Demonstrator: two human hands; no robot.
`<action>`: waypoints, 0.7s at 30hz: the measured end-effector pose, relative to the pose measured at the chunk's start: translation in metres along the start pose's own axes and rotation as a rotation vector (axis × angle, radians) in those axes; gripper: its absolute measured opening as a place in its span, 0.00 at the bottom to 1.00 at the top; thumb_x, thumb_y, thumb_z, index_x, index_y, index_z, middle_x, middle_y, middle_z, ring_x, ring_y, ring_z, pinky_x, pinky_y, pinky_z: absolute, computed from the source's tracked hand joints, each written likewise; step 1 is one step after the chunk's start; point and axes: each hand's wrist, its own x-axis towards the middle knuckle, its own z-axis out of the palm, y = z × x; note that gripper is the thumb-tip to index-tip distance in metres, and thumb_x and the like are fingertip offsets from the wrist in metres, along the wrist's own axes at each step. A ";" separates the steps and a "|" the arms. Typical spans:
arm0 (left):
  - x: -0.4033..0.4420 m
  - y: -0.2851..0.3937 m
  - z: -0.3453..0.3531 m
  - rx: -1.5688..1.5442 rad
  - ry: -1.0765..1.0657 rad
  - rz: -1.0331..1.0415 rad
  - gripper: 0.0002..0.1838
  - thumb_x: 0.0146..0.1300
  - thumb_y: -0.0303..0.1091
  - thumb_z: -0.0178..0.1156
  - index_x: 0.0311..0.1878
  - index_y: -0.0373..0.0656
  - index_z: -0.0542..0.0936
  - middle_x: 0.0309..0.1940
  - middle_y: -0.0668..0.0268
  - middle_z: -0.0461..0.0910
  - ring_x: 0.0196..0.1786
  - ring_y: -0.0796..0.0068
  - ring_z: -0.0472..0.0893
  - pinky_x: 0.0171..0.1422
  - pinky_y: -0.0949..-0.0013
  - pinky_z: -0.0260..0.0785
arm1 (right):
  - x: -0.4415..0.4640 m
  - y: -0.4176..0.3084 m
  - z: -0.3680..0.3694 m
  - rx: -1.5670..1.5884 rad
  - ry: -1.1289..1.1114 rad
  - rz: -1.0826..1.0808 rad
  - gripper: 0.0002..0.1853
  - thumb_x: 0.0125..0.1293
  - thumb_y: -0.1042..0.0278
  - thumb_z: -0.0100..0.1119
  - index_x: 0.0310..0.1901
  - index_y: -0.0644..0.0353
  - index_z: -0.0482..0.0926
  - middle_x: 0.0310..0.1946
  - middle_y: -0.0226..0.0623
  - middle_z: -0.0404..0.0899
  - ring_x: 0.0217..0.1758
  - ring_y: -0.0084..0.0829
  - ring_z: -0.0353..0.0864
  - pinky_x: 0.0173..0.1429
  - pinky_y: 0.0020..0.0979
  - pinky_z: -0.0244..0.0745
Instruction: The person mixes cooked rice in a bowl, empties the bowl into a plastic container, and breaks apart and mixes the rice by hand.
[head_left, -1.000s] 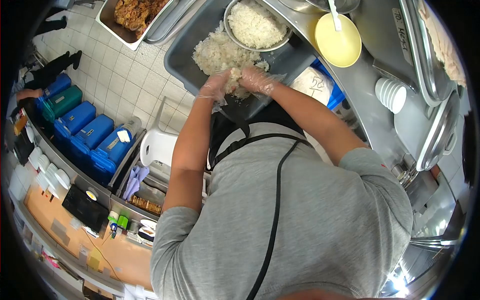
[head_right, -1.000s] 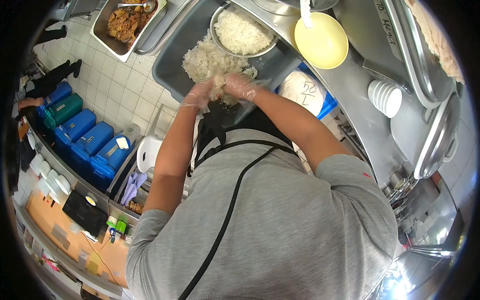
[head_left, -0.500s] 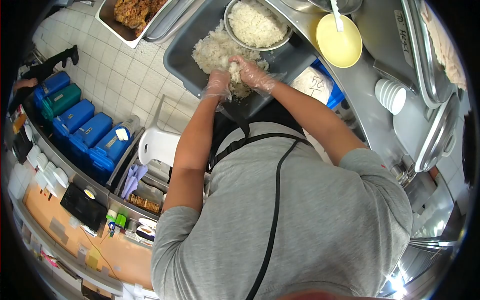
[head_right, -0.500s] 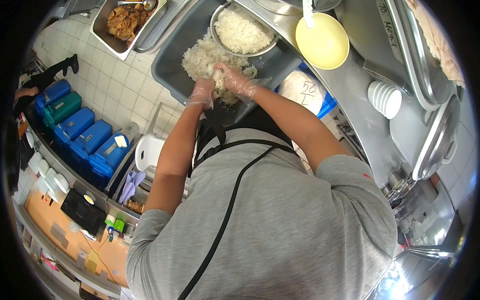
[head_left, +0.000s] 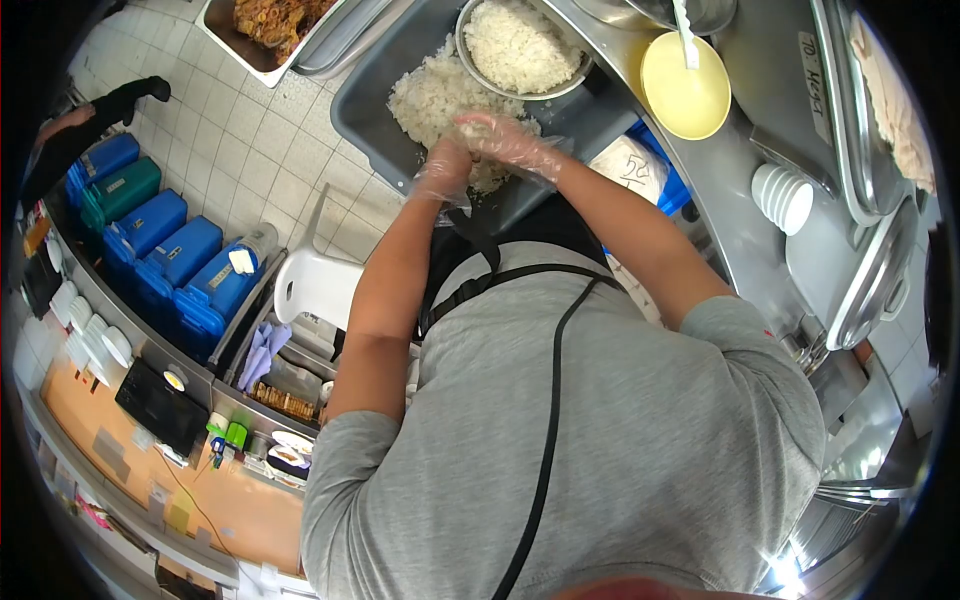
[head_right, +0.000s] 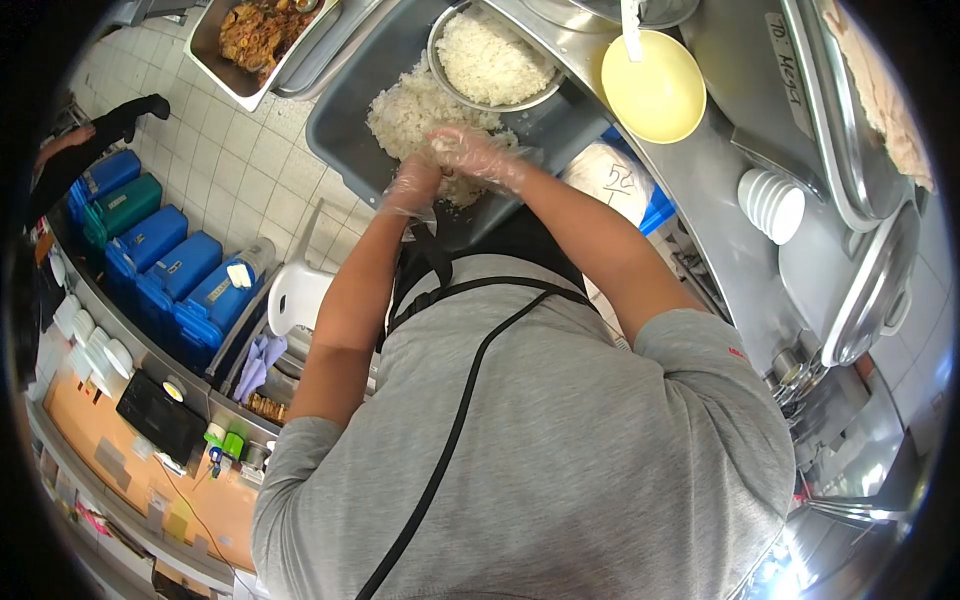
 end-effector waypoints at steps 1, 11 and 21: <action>0.001 -0.004 0.004 0.000 -0.002 -0.002 0.16 0.69 0.35 0.56 0.54 0.38 0.82 0.39 0.45 0.86 0.42 0.47 0.87 0.48 0.50 0.78 | 0.001 0.003 -0.001 -0.130 -0.012 0.020 0.23 0.69 0.65 0.65 0.65 0.57 0.80 0.64 0.41 0.79 0.61 0.36 0.80 0.69 0.38 0.74; -0.009 0.012 0.005 -0.317 0.142 -0.061 0.15 0.69 0.35 0.59 0.55 0.42 0.83 0.41 0.49 0.87 0.42 0.52 0.87 0.51 0.54 0.79 | -0.003 -0.007 0.000 0.245 0.056 0.363 0.14 0.73 0.71 0.59 0.57 0.55 0.84 0.48 0.37 0.85 0.47 0.26 0.84 0.49 0.33 0.84; -0.006 0.000 -0.008 -0.793 0.061 -0.134 0.28 0.60 0.28 0.68 0.65 0.34 0.77 0.50 0.51 0.86 0.49 0.65 0.86 0.56 0.60 0.78 | -0.001 0.007 0.004 -0.055 0.100 0.047 0.30 0.68 0.74 0.61 0.71 0.55 0.68 0.59 0.45 0.79 0.63 0.37 0.78 0.66 0.39 0.73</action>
